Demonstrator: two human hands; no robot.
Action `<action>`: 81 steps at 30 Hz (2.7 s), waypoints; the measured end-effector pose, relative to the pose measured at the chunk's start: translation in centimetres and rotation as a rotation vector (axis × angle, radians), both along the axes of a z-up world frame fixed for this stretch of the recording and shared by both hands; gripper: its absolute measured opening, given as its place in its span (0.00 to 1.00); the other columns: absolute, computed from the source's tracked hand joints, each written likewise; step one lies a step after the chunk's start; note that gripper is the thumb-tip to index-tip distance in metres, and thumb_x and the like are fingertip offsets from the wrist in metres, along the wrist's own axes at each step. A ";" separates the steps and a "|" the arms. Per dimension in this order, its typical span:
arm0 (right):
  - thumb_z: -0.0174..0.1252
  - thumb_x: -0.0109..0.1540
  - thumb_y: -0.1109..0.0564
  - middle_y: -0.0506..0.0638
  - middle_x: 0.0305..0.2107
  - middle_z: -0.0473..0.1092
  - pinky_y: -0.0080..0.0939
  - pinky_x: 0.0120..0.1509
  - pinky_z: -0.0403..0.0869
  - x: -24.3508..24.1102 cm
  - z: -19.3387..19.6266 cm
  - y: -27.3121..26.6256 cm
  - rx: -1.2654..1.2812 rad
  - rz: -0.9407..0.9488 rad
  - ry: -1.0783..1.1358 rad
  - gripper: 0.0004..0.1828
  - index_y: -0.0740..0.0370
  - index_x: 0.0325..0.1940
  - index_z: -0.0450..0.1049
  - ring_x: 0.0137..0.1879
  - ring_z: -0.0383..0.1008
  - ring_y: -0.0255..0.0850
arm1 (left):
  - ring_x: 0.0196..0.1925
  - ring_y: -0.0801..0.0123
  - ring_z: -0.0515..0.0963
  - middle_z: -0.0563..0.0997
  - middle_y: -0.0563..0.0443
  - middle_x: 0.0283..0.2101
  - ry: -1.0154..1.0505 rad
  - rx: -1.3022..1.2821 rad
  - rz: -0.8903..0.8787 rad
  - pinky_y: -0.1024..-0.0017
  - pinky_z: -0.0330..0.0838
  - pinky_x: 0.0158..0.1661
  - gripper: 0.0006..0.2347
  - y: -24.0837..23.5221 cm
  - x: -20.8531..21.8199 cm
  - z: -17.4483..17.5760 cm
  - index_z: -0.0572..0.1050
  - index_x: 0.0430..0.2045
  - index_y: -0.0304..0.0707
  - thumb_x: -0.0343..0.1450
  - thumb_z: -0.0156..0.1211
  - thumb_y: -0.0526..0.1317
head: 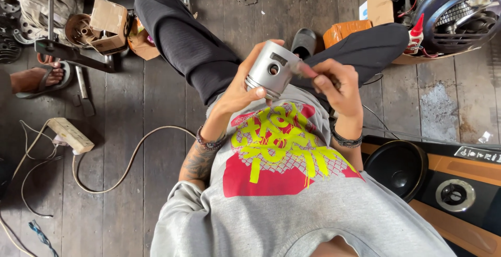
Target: Cleaning a motorcycle piston using a brush and inspecting it for wear or debris
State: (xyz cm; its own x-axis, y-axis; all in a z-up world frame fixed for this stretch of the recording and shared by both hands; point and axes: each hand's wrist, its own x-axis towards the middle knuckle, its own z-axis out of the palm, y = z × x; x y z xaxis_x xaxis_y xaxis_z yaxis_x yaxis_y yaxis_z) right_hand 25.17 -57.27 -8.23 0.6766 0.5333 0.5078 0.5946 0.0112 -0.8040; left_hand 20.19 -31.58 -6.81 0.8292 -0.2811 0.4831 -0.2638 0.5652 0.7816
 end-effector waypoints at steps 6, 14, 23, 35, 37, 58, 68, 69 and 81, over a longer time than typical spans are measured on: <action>0.55 0.69 0.49 0.47 0.13 0.64 0.30 0.21 0.56 -2.2 1.3 2.1 -0.002 0.078 0.014 0.17 0.65 0.35 0.73 0.19 0.56 0.29 | 0.35 0.71 0.81 0.75 0.39 0.48 -0.021 0.074 0.075 0.72 0.86 0.29 0.42 0.3 0.3 -0.7 0.57 0.69 0.33 0.65 0.74 0.53; 0.56 0.68 0.52 0.44 0.12 0.66 0.30 0.21 0.57 -2.2 1.7 2.0 -0.021 0.056 -0.029 0.14 0.64 0.35 0.76 0.17 0.54 0.29 | 0.49 0.67 0.78 0.80 0.40 0.50 -0.108 0.288 0.351 0.61 0.77 0.50 0.46 -0.4 -0.8 0.9 0.61 0.68 0.42 0.59 0.75 0.64; 0.54 0.70 0.49 0.48 0.14 0.64 0.32 0.22 0.57 -3.8 3.1 3.4 0.016 0.059 -0.066 0.17 0.66 0.35 0.72 0.19 0.53 0.30 | 0.46 0.73 0.76 0.82 0.45 0.43 -0.138 0.341 0.416 0.66 0.73 0.52 0.48 0.8 -1.3 1.8 0.63 0.68 0.44 0.56 0.77 0.65; 0.57 0.67 0.51 0.51 0.17 0.69 0.39 0.27 0.68 -2.1 0.9 2.3 -0.089 0.081 -0.005 0.14 0.63 0.34 0.76 0.20 0.68 0.40 | 0.55 0.68 0.76 0.78 0.43 0.56 -0.097 0.297 0.371 0.60 0.70 0.59 0.46 0.5 0.3 -0.8 0.65 0.67 0.40 0.57 0.74 0.67; 0.54 0.69 0.52 0.50 0.15 0.67 0.35 0.26 0.66 -2.1 1.0 2.6 -0.045 0.127 0.019 0.16 0.66 0.34 0.76 0.20 0.64 0.36 | 0.56 0.67 0.76 0.77 0.43 0.57 -0.091 0.297 0.350 0.60 0.70 0.60 0.46 0.3 0.2 -0.8 0.65 0.67 0.40 0.58 0.73 0.68; 0.49 0.69 0.49 0.40 0.10 0.63 0.31 0.26 0.64 -1.7 2.1 3.1 -0.064 -0.060 0.021 0.17 0.55 0.28 0.70 0.18 0.59 0.30 | 0.50 0.68 0.76 0.79 0.41 0.50 -0.078 0.239 0.294 0.62 0.75 0.52 0.47 -0.3 0.1 -0.2 0.66 0.66 0.37 0.57 0.73 0.68; 0.47 0.71 0.52 0.49 0.13 0.66 0.36 0.26 0.65 -3.2 5.9 3.8 -0.110 0.057 -0.010 0.20 0.60 0.27 0.68 0.19 0.63 0.36 | 0.31 0.71 0.81 0.79 0.39 0.43 -0.021 0.094 0.156 0.77 0.81 0.24 0.45 -0.8 0.3 0.1 0.62 0.66 0.33 0.59 0.74 0.62; 0.47 0.71 0.52 0.52 0.12 0.62 0.39 0.25 0.64 -4.4 8.3 5.0 -0.107 0.101 -0.020 0.20 0.60 0.25 0.65 0.17 0.59 0.39 | 0.31 0.71 0.82 0.80 0.37 0.43 -0.008 0.063 0.122 0.77 0.81 0.22 0.45 -1.1 0.4 0.2 0.62 0.65 0.31 0.60 0.73 0.63; 0.48 0.70 0.49 0.44 0.09 0.59 0.35 0.24 0.62 -4.1 6.6 4.0 -0.142 0.170 0.064 0.20 0.60 0.28 0.72 0.18 0.57 0.32 | 0.29 0.70 0.83 0.79 0.37 0.43 -0.028 0.102 0.157 0.75 0.84 0.24 0.45 0.8 0.1 -0.4 0.60 0.67 0.33 0.60 0.74 0.61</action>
